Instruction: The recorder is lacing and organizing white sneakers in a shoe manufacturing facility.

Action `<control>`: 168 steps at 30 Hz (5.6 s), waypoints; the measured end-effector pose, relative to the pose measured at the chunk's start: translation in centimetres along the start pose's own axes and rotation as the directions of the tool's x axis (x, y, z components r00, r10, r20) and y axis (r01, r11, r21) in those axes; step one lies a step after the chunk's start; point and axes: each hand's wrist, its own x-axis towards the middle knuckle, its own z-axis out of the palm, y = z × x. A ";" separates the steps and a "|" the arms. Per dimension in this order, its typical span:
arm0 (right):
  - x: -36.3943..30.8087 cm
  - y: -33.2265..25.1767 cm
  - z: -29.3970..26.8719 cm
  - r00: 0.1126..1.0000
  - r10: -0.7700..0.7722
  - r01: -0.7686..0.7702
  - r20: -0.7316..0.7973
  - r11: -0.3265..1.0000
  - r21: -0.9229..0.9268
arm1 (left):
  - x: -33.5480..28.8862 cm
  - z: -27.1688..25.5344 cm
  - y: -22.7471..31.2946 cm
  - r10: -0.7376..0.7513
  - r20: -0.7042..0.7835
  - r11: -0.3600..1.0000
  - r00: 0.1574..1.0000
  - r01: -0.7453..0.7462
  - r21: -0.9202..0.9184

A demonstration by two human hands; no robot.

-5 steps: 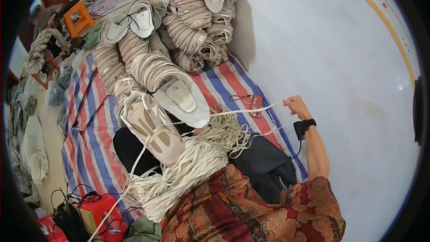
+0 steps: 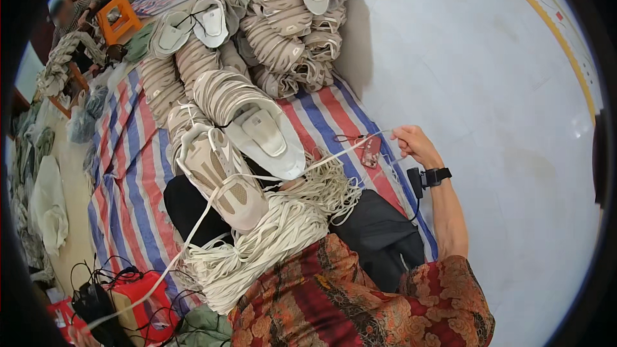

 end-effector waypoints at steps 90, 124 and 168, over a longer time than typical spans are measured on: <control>-2.9 -6.2 24.4 0.694 -0.610 0.683 0.382 0.726 -0.081 | 1.7 13.6 1.7 0.183 -0.423 0.980 0.887 -0.200 0.005; 0.7 -1.9 30.7 0.794 -0.242 0.099 0.558 0.957 0.273 | 4.0 45.1 12.9 0.049 0.661 0.677 0.749 0.461 -0.573; -0.1 -3.5 28.1 0.745 -0.420 0.527 0.517 0.847 -0.072 | 3.4 43.5 14.9 0.041 0.637 0.907 0.770 0.239 -0.347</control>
